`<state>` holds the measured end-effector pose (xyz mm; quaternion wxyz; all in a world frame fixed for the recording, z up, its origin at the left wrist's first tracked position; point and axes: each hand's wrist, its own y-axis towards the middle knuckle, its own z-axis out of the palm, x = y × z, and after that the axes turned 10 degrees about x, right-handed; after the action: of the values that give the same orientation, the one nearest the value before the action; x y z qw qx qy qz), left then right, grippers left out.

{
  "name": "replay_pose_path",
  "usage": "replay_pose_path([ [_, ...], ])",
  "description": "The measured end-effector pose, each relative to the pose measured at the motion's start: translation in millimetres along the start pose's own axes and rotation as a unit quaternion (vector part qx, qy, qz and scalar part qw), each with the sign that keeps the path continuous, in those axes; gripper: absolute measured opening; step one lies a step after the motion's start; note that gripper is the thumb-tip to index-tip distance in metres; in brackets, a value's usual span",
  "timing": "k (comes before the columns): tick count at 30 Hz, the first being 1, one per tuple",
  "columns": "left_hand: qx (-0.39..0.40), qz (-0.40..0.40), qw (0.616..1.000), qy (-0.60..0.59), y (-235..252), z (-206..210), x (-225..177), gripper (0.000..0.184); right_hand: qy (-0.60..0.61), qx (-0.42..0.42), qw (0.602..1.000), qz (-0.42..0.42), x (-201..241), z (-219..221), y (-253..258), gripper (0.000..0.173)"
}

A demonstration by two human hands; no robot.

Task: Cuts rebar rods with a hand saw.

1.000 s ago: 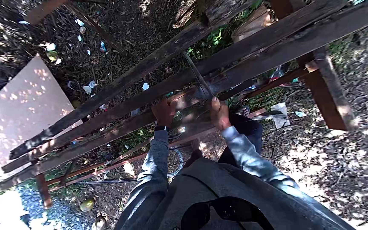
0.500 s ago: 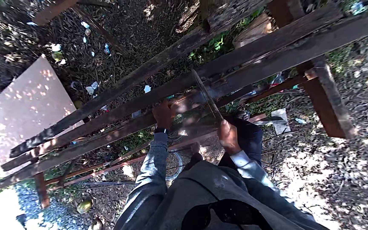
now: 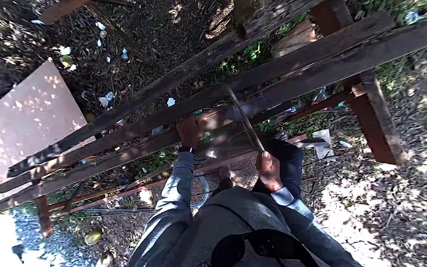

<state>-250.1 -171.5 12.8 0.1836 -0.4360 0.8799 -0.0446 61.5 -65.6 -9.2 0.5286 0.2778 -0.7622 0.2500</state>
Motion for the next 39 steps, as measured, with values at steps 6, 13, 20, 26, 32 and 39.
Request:
replay_pose_path([
  [6,-0.012,-0.033,0.999,0.023,16.7,11.7,2.2,0.066,-0.091,0.002,0.996,0.014,38.4,46.5,138.3,0.069],
  [13,-0.008,-0.027,0.999,0.033,16.3,7.2,1.0,0.068,-0.025,0.016,1.0,0.004,0.3,20.1,59.7,0.069],
  [20,-0.014,-0.005,1.0,0.004,2.8,-2.2,-3.3,0.06,-0.047,0.028,0.998,0.023,30.0,10.7,58.9,0.065],
  [26,-0.025,-0.02,0.999,0.008,15.5,5.0,-1.1,0.062,-0.08,0.024,0.996,0.02,36.1,42.8,137.3,0.073],
  [32,-0.028,0.016,0.999,-0.008,2.2,2.7,2.0,0.057,-0.025,0.008,1.0,0.002,-11.0,11.5,29.4,0.068],
  [39,-0.046,-0.01,0.999,0.008,16.6,8.7,1.6,0.058,-0.06,0.031,0.997,0.03,34.5,33.5,104.8,0.067],
])
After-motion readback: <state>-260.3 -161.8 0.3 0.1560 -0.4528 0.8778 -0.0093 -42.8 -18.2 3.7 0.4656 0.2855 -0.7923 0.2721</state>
